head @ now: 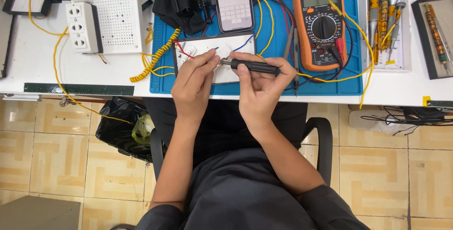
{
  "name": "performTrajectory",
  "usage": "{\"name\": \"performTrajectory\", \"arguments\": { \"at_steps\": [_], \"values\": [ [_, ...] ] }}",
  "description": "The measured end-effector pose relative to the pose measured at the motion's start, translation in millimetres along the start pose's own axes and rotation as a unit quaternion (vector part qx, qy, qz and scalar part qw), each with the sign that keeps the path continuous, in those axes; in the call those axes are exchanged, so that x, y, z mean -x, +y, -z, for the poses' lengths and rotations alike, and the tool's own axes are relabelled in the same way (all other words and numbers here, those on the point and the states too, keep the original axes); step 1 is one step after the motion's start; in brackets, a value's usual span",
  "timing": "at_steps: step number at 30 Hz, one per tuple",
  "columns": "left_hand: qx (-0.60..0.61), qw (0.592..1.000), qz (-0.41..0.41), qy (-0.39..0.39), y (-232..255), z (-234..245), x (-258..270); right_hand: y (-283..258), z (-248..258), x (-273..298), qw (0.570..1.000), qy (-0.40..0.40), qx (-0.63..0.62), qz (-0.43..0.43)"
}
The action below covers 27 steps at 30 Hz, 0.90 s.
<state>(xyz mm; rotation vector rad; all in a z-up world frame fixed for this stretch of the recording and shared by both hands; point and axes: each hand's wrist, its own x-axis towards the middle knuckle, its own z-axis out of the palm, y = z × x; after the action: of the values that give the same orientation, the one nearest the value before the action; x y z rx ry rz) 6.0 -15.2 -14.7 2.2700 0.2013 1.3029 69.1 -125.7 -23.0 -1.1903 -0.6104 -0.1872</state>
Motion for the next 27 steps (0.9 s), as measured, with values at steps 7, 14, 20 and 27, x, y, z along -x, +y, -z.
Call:
{"name": "performTrajectory", "arguments": {
  "at_steps": [7,14,20,27],
  "values": [
    [-0.012,1.0,-0.006,-0.01,-1.9,-0.4,0.2,0.9,4.3,-0.3,1.0,-0.007,-0.008,-0.029],
    [-0.022,1.0,0.003,-0.004,-3.3,-2.4,3.6,4.7,8.0,1.0,1.0,0.017,0.0,-0.013],
    [-0.039,0.999,0.013,-0.005,-2.1,-1.1,1.4,2.1,27.4,-0.2,0.999,0.031,-0.04,0.001],
    [-0.037,0.999,0.011,-0.002,-8.1,-3.2,6.6,-35.7,75.1,-31.2,0.975,-0.165,0.12,-0.084]
  ]
}}
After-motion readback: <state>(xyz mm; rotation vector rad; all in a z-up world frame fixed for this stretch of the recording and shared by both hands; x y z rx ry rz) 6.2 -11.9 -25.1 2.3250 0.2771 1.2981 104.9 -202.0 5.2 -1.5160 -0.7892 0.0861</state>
